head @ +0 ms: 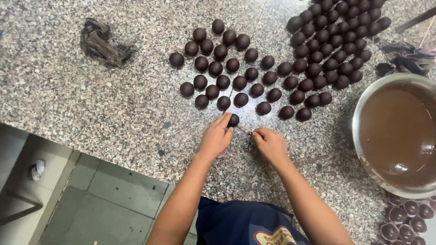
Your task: The person is dipping chocolate spheres into melted chocolate using a wooden skewer and placing them into pink paper liners.
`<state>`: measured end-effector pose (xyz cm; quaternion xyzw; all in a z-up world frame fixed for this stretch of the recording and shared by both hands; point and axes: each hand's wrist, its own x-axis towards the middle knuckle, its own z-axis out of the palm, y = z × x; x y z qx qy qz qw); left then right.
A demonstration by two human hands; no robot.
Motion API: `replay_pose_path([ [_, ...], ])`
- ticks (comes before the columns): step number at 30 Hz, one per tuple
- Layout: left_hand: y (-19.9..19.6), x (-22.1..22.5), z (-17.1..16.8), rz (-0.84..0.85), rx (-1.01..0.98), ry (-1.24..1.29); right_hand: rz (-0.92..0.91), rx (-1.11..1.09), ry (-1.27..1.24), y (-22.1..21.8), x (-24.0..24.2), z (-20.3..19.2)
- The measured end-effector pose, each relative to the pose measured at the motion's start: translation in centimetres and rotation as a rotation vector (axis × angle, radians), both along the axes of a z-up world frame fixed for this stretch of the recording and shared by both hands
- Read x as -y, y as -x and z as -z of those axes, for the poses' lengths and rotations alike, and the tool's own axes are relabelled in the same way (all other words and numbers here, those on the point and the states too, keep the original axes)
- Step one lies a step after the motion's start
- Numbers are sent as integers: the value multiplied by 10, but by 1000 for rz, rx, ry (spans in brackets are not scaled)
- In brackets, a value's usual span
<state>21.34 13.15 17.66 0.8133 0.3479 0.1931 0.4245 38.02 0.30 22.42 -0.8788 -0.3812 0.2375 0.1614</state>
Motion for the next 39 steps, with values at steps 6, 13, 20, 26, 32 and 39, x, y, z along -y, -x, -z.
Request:
replay_pose_path([
  [6, 4, -5, -19, 22, -1, 80, 65, -76, -64, 11, -1, 15],
  [13, 61, -5, -36, -212, 30, 290, 186, -217, -218, 7, 62, 29],
  [20, 63, 29, -29, -134, -288, 75, 364, -264, -298, 4, 148, 13],
  [26, 60, 59, -21, -99, -294, -83, 543, -180, -398, -20, 216, -20],
  [32, 39, 102, -14, -60, -399, -187, 725, -18, -522, -89, 290, -51],
  [39, 26, 143, -19, -126, -524, -159, 746, 351, -220, -177, 313, -83],
])
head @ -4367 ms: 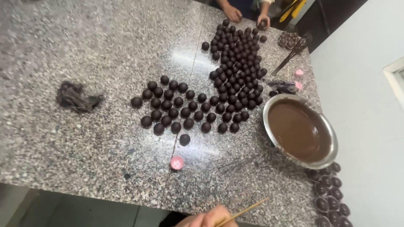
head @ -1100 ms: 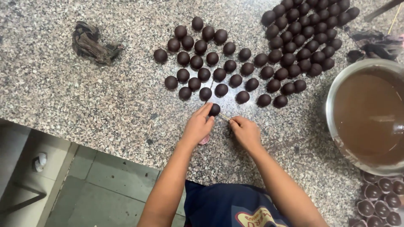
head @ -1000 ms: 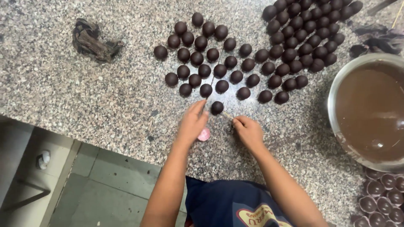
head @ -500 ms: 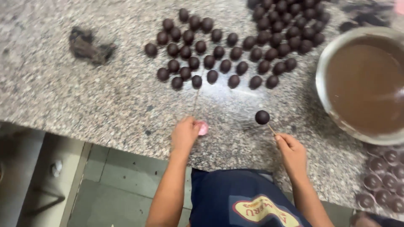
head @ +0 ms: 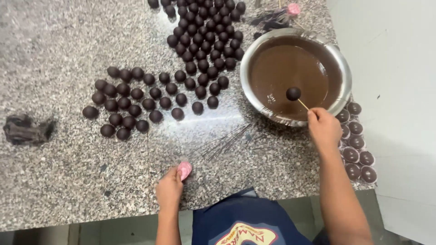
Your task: The person is dipping chocolate spheres into melted chocolate using a wooden skewer and placing them into pink paper liners.
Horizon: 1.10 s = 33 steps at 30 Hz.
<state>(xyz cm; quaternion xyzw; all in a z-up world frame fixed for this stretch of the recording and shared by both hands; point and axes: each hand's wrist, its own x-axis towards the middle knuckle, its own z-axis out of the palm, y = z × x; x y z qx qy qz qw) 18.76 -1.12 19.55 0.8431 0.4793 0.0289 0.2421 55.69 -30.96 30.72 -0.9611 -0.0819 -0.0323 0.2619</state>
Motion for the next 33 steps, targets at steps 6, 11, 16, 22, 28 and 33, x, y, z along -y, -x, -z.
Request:
replay_pose_path([
  [6, -16, 29, -22, -104, -73, 55, -113, 171, 121, -80, 7, 34],
  [11, -12, 48, -10, -55, 135, -137, -218, 309, 186, -121, 1, 56],
  [16, -13, 63, -22, -132, 178, -107, -323, 405, 275, -143, -8, 72],
  [22, -8, 74, -27, -277, 137, -41, -381, 502, 373, -162, -10, 94],
  [28, 1, 89, -10, -337, 206, -49, -436, 552, 384, -164, -10, 84],
  [33, 7, 96, 1, -373, 265, -34, -438, 673, 326, -162, -7, 80],
])
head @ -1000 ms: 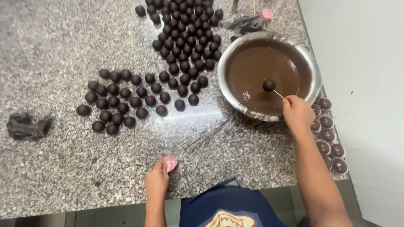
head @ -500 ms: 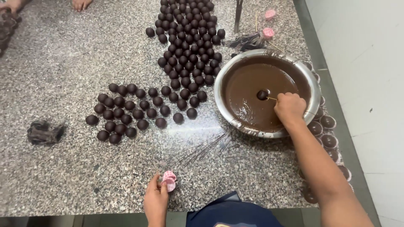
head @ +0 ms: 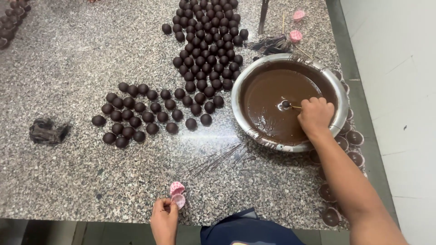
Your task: The person is dipping chocolate spheres into melted chocolate using a wooden skewer and placing them into pink paper liners.
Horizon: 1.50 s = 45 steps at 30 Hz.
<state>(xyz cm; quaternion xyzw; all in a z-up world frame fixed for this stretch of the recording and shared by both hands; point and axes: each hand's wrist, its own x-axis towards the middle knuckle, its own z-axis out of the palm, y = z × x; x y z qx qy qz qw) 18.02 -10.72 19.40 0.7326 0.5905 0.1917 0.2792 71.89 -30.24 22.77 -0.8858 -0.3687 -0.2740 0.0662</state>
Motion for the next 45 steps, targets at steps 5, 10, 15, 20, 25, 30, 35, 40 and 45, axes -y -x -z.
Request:
replay_pose_path([
  [5, -5, 1, -3, -118, 50, 132, -25, 37, -5, 2, 0, -5],
  [10, -14, -2, -5, -106, 48, 121, -71, 23, 6, 6, 0, -12],
  [15, -21, -2, -19, -82, 72, 84, -144, 28, 46, 11, -1, -17],
  [20, -5, -23, 20, 35, 176, -62, -134, 41, 41, 11, -3, -17],
  [25, -9, -25, 10, 40, 143, -22, -143, 26, 30, 16, 3, -13],
  [30, -10, -25, 2, 37, 137, 8, -100, 4, -25, 23, 7, -14],
  [35, 5, -40, 31, 109, 210, -56, -5, -17, -80, 36, 20, -23],
  [40, -8, -39, 18, 114, 216, -11, 30, -50, -118, 47, 28, -34],
  [45, -22, -33, -7, 146, 251, 3, 75, -186, -122, 58, 30, -43],
])
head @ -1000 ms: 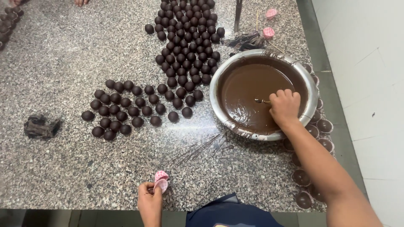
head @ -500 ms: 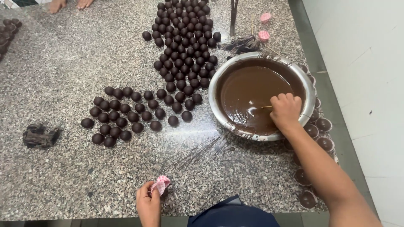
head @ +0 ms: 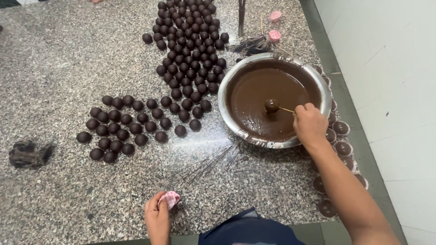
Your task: The person is dipping chocolate spheres into melted chocolate using a wooden skewer and placing them into pink paper liners.
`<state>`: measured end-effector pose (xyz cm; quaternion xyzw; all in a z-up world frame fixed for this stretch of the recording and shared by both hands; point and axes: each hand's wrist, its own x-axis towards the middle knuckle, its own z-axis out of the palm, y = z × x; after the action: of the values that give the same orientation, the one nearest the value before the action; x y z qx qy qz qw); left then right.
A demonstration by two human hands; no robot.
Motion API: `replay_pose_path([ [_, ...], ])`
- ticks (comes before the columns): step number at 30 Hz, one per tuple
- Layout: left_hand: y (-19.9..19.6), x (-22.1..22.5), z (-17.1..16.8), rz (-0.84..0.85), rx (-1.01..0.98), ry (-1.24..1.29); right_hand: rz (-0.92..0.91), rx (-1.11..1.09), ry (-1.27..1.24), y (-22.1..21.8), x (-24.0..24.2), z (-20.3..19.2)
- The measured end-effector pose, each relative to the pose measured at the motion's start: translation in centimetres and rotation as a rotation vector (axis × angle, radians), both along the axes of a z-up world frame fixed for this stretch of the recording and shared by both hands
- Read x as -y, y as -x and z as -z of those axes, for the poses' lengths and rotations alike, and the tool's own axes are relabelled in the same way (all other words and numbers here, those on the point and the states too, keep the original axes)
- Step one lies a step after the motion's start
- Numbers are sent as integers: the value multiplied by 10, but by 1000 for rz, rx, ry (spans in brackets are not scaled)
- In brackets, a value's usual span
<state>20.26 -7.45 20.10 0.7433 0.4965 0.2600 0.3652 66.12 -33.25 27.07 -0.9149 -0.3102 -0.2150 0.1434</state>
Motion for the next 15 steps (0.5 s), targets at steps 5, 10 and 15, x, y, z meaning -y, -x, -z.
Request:
replay_pose_path([
  [5, -11, 2, -13, -14, 112, 193, 6, -46, 44, 9, 4, -10],
  [10, -15, 2, -7, -14, 187, 366, -13, -16, 62, 14, 9, -12],
  [15, -13, 2, 9, 27, 205, 346, -24, 116, 88, 14, 13, -7],
])
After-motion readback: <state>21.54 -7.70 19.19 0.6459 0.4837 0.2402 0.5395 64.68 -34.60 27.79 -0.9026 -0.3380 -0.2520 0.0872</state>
